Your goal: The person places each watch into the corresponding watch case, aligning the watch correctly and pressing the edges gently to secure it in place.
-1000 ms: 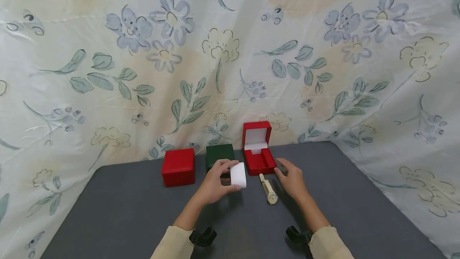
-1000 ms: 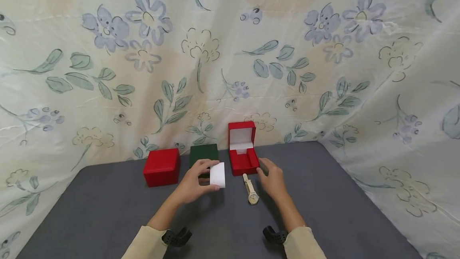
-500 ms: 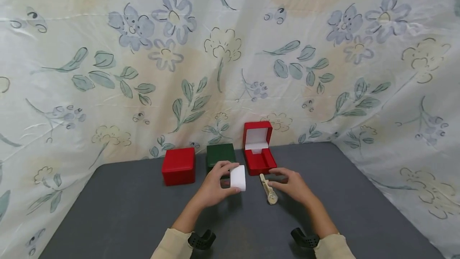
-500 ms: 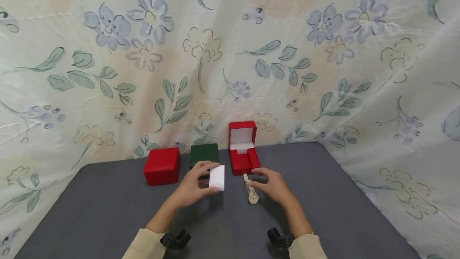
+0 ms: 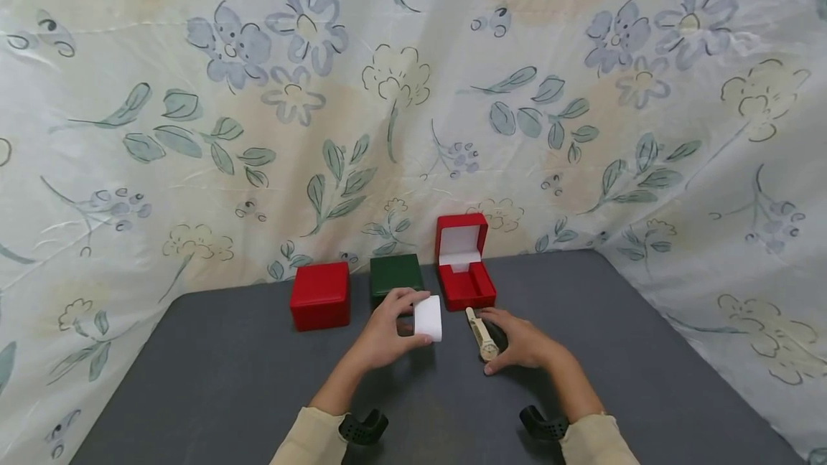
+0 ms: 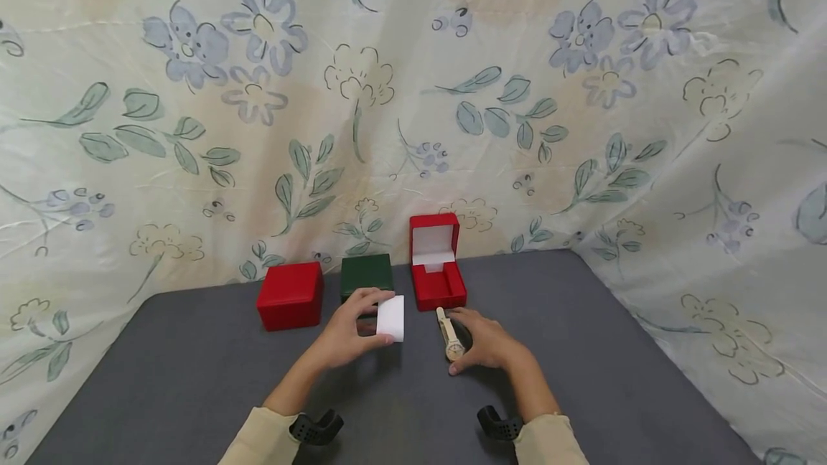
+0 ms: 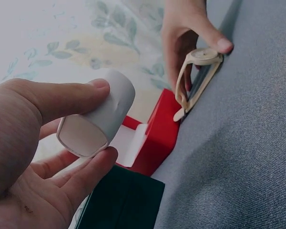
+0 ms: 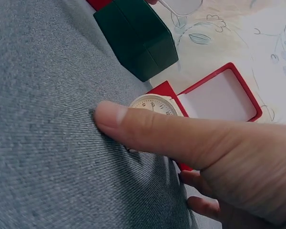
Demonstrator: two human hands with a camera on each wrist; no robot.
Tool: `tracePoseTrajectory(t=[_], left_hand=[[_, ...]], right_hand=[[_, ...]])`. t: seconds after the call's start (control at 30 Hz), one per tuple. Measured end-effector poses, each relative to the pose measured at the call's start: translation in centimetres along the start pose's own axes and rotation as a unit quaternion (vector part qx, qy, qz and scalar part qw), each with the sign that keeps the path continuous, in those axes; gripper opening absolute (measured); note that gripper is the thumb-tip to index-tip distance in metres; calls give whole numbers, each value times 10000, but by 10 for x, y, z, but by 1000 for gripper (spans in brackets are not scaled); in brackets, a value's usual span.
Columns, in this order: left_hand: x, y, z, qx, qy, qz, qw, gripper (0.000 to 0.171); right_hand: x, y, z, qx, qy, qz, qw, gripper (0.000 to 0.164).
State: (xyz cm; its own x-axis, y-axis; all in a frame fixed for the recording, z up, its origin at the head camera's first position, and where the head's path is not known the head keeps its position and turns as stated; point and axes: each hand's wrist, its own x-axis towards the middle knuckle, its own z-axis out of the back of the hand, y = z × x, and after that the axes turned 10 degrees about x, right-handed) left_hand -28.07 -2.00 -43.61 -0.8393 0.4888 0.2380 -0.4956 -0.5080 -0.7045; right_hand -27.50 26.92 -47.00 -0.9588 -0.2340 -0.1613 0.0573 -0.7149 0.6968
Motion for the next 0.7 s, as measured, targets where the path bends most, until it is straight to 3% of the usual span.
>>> tracePoseTrajectory(t=[0.1,0.3,0.5,0.7], left_hand=[[0,0,-1,31,45,4,10000,66],[-1,0,-4,48,78,-18,10000,67],[0,2,-7,100,211,-67,9997,67],[-1,2,-10,180,355,-40,9992,66]], right_hand=[[1,0,-2,-35,-111,-8,9999,93],[2,-2,-4,61,-231,424,9988,81],[4,-3,-4,447,-473,997,9929,58],[6,-1,-5,782,-784,1104,9877,39]])
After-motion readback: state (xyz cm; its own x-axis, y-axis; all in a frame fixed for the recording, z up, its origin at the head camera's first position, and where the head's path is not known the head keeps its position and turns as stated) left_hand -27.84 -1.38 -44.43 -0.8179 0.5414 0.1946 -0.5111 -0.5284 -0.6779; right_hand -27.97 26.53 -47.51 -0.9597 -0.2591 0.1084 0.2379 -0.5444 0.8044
